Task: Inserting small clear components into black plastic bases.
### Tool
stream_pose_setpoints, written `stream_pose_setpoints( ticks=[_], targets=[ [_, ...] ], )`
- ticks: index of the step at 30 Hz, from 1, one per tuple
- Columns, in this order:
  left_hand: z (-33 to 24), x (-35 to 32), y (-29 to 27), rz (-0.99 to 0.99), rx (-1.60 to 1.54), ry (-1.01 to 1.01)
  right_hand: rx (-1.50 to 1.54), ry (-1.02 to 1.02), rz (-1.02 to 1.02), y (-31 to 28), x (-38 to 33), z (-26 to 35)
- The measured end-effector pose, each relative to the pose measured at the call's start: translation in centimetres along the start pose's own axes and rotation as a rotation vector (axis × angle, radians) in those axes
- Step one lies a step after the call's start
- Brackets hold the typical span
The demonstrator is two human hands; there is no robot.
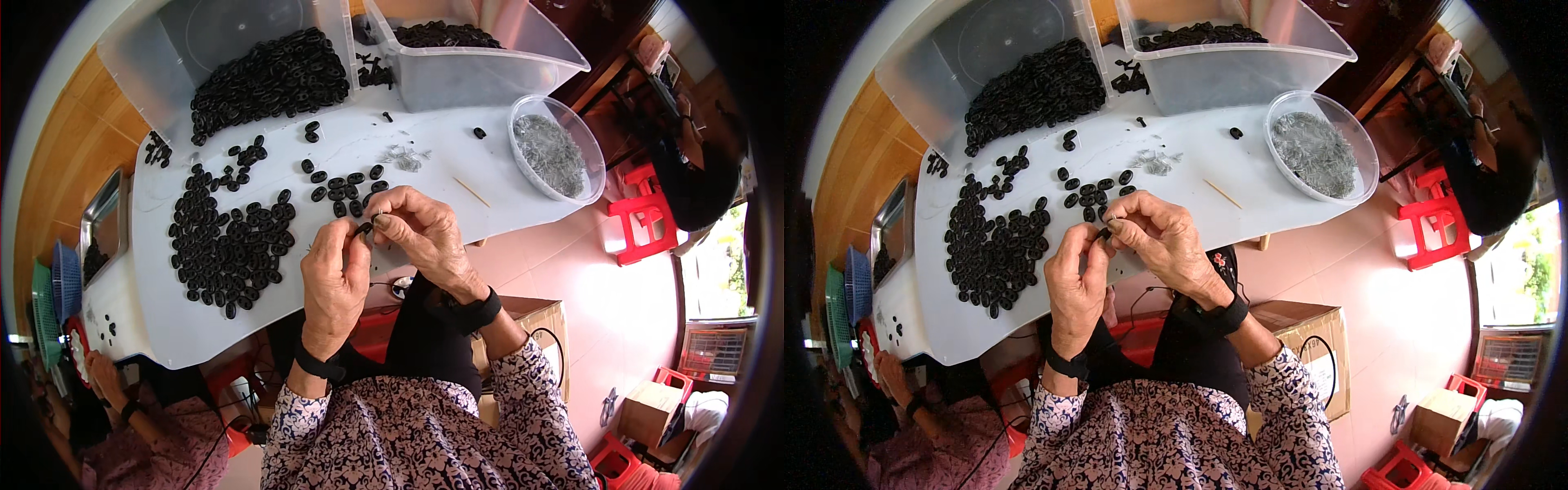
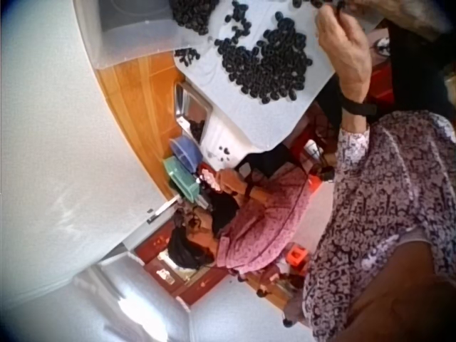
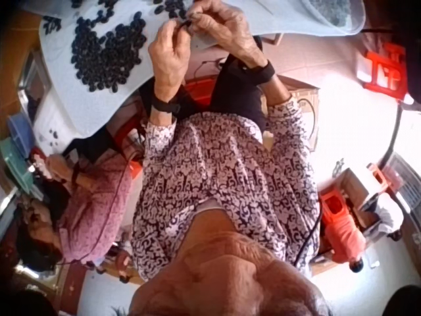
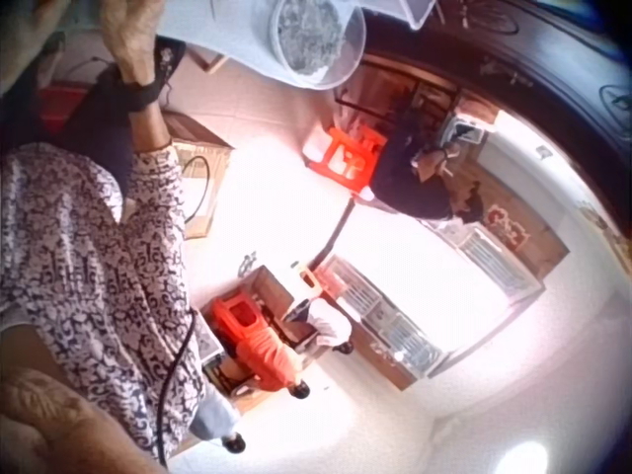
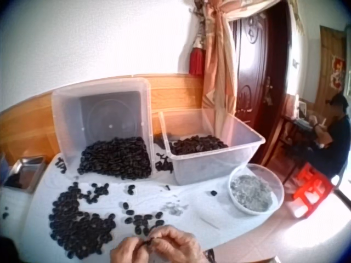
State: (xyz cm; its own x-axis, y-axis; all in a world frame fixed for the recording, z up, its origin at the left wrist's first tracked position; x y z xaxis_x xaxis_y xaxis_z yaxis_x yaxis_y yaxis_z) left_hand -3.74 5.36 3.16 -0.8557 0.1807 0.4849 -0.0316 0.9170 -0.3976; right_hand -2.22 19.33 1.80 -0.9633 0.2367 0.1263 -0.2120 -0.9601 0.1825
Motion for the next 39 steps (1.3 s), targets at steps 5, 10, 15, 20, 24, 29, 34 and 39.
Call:
stream_pose_setpoints(
  ticks=[5,10,15,20,24,29,34,39],
  targets=[
    [-0.2,-0.1,-0.3,-0.047,-0.063,0.021,0.032,0.037,0.021,0.3,0.1,0.0],
    [-0.4,0.2,-0.1,-0.027,-0.234,-0.143,0.090,-0.013,0.023,0.3,-0.1,0.3],
    [-0.3,0.1,0.2,0.144,-0.278,-0.323,0.141,-0.037,0.036,0.3,-0.3,0.5],
    [0.3,-0.3,0.2,0.015,-0.496,-0.373,0.111,-0.018,0.058,0.3,-0.4,0.6],
    [0.1,-0.1,0.1,-0.014,-0.365,-0.209,0.144,-0.009,0.022,-0.1,-0.4,0.0],
    [0.2,-0.1,-0.4,-0.196,-0.589,-0.270,0.139,0.081,0.012,0.1,-0.5,-0.2],
    [1.1,0.4,-0.8,-0.173,-0.598,-0.348,0.099,0.070,0.019,0.5,-0.8,0.0],
    [1.2,0.6,-1.0,-0.172,-0.589,-0.371,0.053,0.044,0.045,0.9,-0.7,0.3]
  ],
)
Point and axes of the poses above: each hand's wrist, its own x-axis towards the middle knuckle, its own y-axis out of the palm, z = x × y, the point moved 5 cm from there along x, towards the middle knuckle, and after that the axes turned 10 degrees about -z, right-handed, at the moved point
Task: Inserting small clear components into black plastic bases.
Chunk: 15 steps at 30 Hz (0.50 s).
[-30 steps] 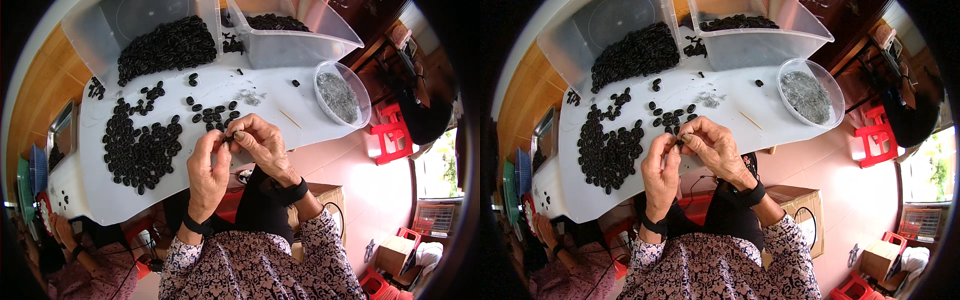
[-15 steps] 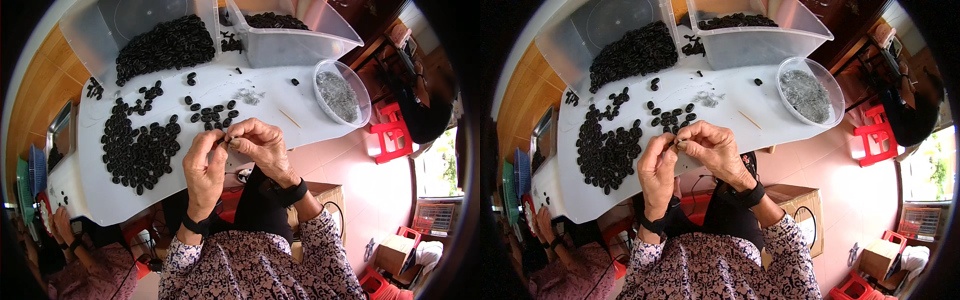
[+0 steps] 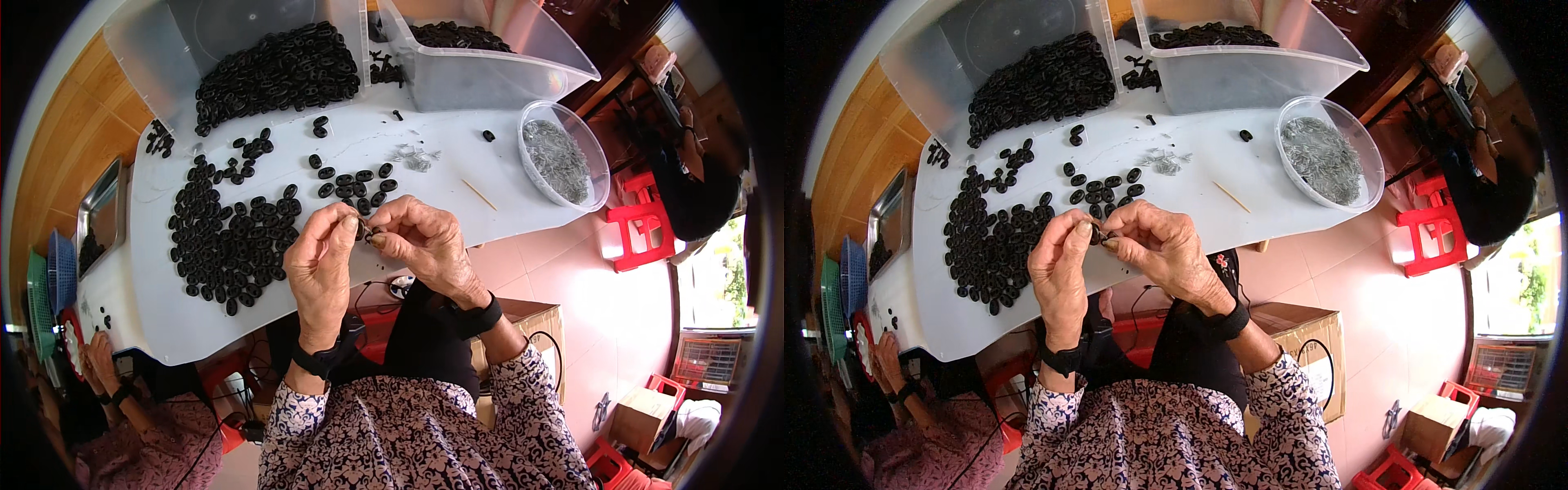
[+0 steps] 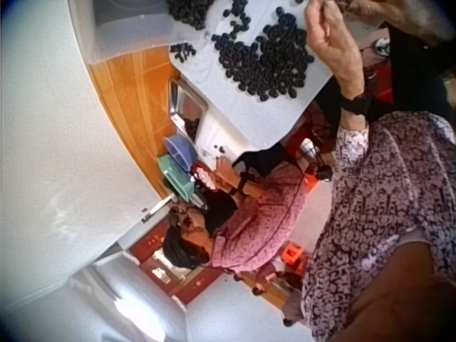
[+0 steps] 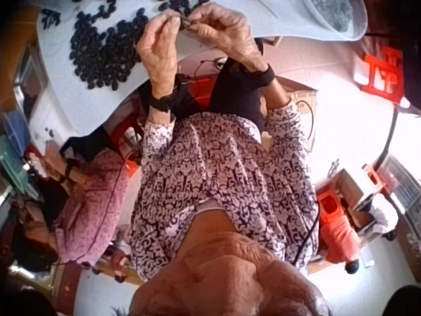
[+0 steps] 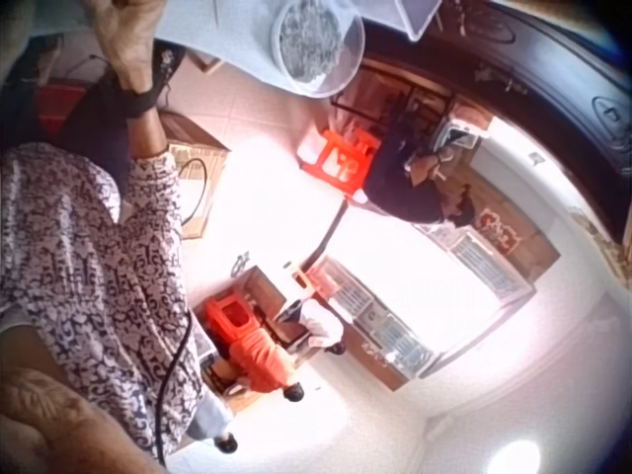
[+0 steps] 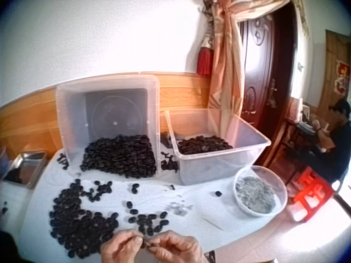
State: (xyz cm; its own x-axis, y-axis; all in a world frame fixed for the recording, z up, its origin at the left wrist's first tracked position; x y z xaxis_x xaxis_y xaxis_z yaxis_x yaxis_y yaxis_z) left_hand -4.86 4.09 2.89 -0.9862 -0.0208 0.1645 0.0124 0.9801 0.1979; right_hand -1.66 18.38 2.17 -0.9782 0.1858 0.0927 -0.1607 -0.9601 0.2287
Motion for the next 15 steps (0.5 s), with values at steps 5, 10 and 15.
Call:
stream_pose_setpoints(
  ticks=[5,10,15],
  targets=[
    [-0.7,0.1,0.6,0.040,0.018,0.046,0.012,0.039,0.016,0.1,0.0,0.0],
    [-1.4,0.2,1.0,0.081,0.195,0.205,-0.013,0.033,0.014,0.1,0.0,-0.1],
    [-1.4,0.6,1.0,0.112,0.306,0.237,-0.024,0.050,0.029,-0.1,0.0,-0.3]
  ],
)
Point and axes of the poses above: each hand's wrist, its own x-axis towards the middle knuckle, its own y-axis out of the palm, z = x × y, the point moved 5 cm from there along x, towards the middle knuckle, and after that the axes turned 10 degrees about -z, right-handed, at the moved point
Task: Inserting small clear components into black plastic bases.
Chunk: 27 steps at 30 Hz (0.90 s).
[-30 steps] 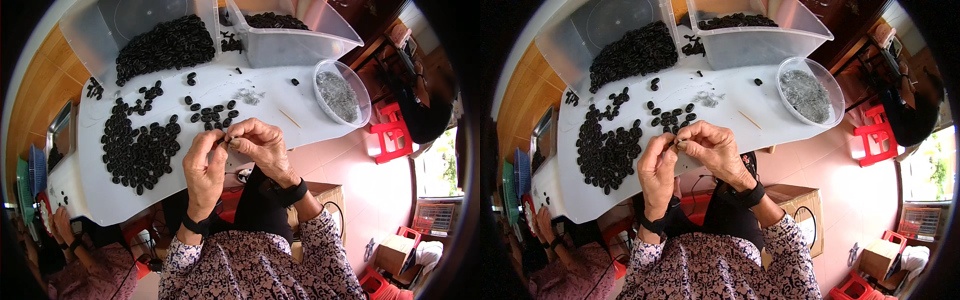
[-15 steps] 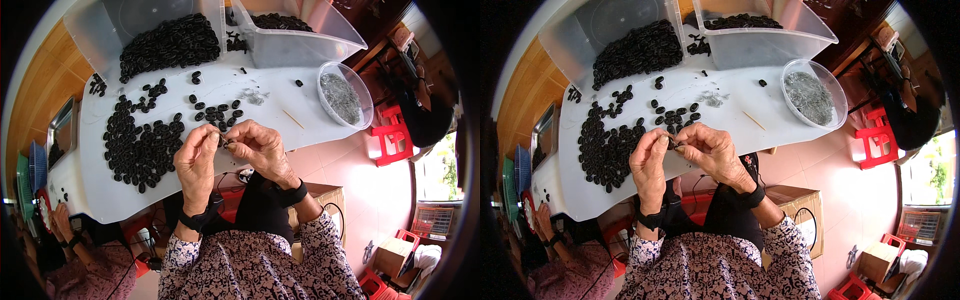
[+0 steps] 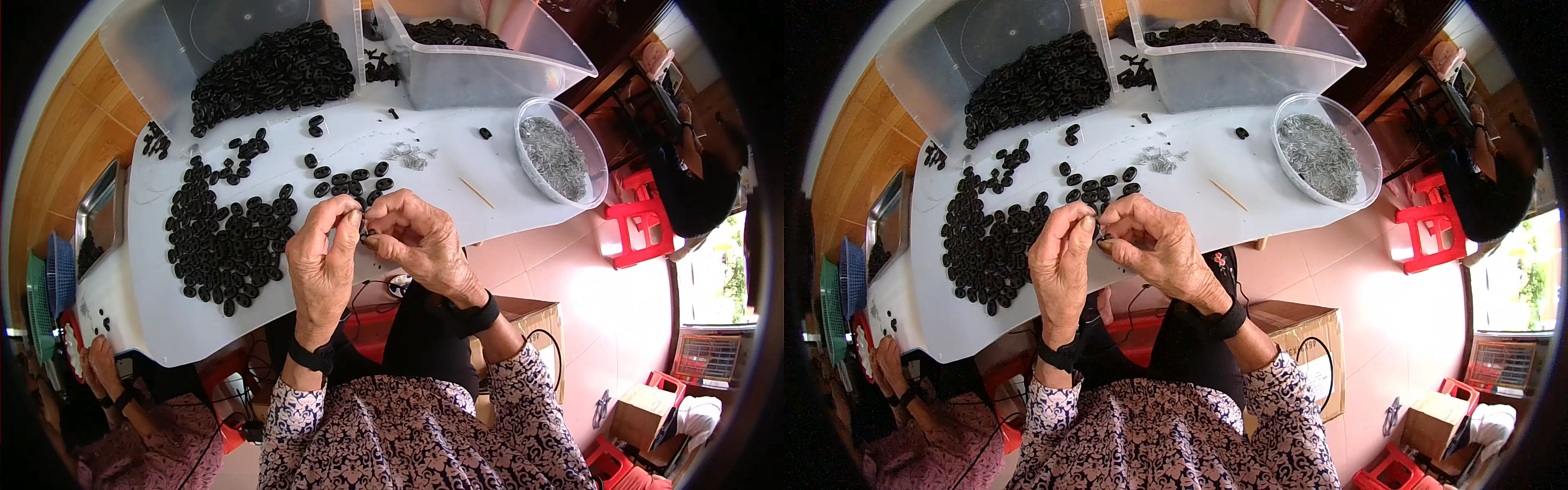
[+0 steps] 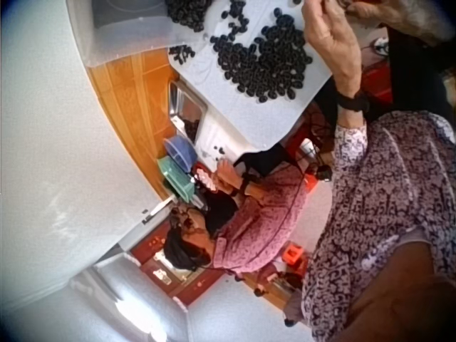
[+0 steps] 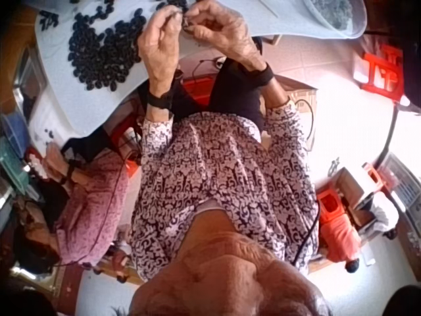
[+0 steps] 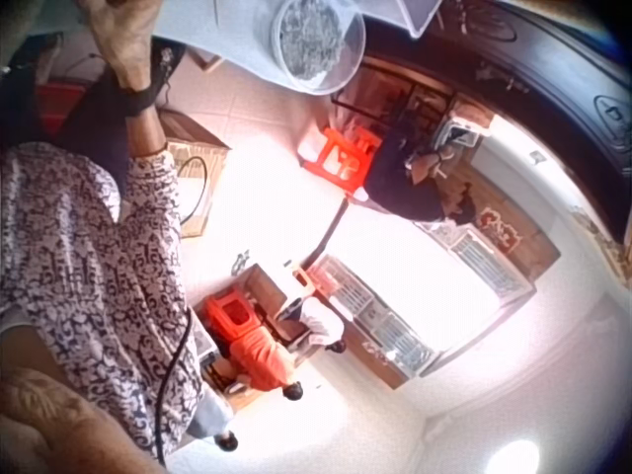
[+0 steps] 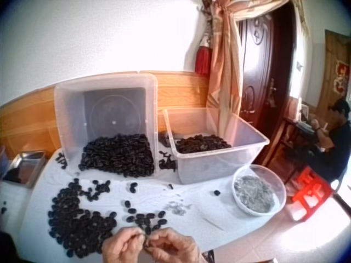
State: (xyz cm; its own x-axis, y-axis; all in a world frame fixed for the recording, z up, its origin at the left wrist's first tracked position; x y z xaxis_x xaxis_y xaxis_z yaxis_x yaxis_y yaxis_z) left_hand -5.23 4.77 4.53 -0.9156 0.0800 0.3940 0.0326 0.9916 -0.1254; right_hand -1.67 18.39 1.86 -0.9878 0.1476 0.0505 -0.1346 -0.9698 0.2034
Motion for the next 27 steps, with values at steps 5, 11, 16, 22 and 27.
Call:
stream_pose_setpoints(
  ticks=[5,11,16,22,27],
  targets=[
    [-0.1,0.2,0.1,0.002,-0.047,-0.011,-0.102,-0.036,-0.012,0.0,0.2,0.6],
    [0.3,0.4,0.1,0.046,-0.041,-0.028,-0.057,0.045,0.035,-0.1,0.3,0.3],
    [0.1,0.4,0.2,0.064,0.009,-0.042,-0.018,0.021,0.004,0.1,0.4,0.6],
    [-0.4,0.2,0.3,-0.013,-0.085,-0.056,0.028,-0.011,-0.038,-0.2,0.1,0.2],
    [0.2,-0.4,-0.1,0.108,0.031,-0.107,0.010,-0.031,-0.053,-0.2,0.2,0.5]
  ],
)
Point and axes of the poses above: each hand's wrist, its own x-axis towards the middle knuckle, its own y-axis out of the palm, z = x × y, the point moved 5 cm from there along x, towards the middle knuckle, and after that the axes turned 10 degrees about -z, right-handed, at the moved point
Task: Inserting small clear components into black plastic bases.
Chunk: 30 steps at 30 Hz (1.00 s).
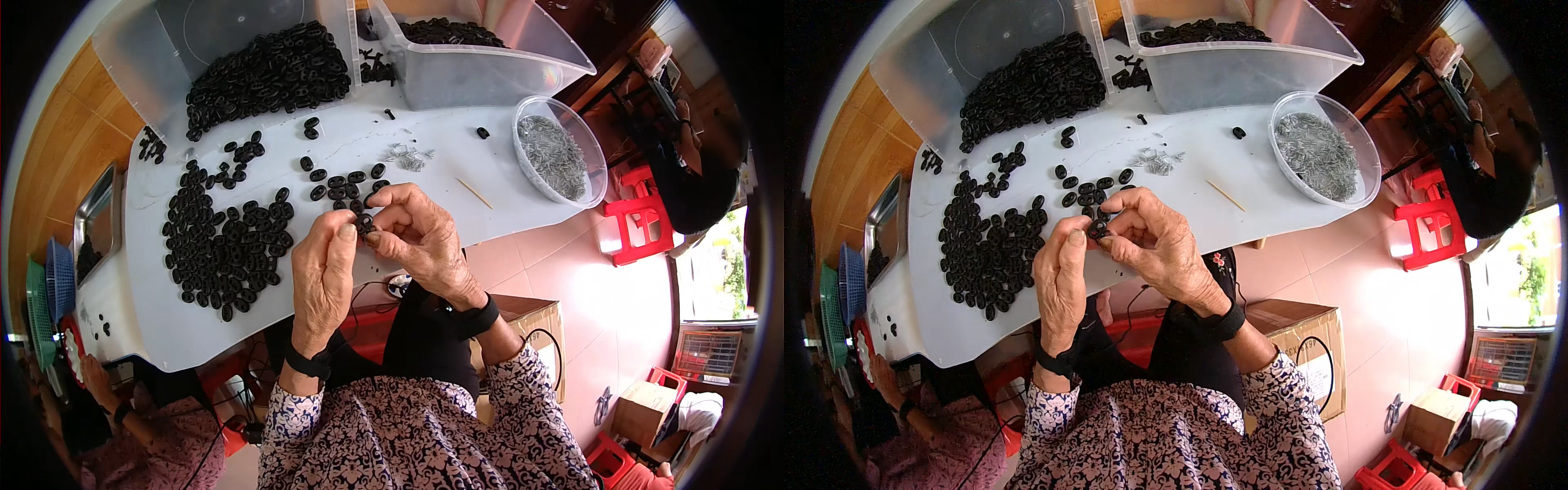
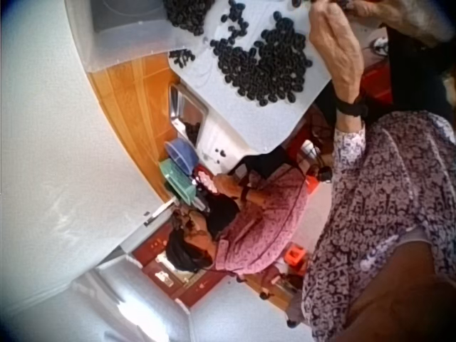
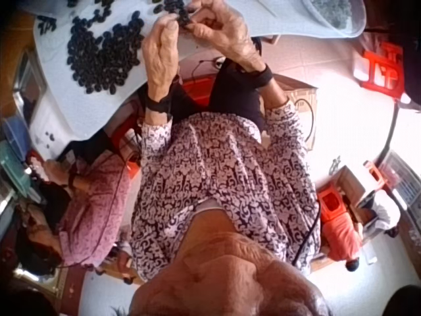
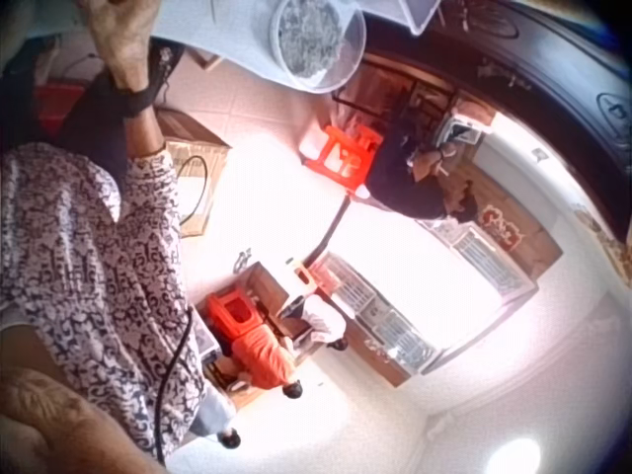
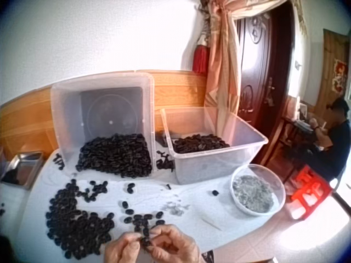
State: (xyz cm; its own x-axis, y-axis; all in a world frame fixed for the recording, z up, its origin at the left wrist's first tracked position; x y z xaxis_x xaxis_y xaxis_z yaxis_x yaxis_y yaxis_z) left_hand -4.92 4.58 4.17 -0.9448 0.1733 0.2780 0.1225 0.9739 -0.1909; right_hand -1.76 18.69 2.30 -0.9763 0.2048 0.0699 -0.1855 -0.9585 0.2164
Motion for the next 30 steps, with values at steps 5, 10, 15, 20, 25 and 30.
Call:
stream_pose_setpoints(
  ticks=[5,10,15,20,25,30],
  targets=[
    [0.1,0.0,0.6,0.039,0.076,0.032,0.019,0.004,0.028,0.0,0.0,-0.2],
    [0.8,0.1,0.7,0.041,0.052,0.035,-0.047,0.006,0.043,0.1,-0.1,0.5],
    [0.7,0.2,0.8,0.032,0.042,0.038,-0.051,0.011,0.039,0.2,0.0,0.5],
    [0.9,0.5,0.7,0.077,0.036,-0.016,-0.102,-0.028,0.046,0.2,0.0,0.0],
    [1.0,0.5,0.5,0.140,0.013,-0.057,-0.262,-0.134,0.036,0.5,-0.1,-0.1],
    [1.0,0.4,0.6,0.170,-0.009,-0.077,-0.326,-0.187,0.005,0.5,-0.2,0.5]
  ],
)
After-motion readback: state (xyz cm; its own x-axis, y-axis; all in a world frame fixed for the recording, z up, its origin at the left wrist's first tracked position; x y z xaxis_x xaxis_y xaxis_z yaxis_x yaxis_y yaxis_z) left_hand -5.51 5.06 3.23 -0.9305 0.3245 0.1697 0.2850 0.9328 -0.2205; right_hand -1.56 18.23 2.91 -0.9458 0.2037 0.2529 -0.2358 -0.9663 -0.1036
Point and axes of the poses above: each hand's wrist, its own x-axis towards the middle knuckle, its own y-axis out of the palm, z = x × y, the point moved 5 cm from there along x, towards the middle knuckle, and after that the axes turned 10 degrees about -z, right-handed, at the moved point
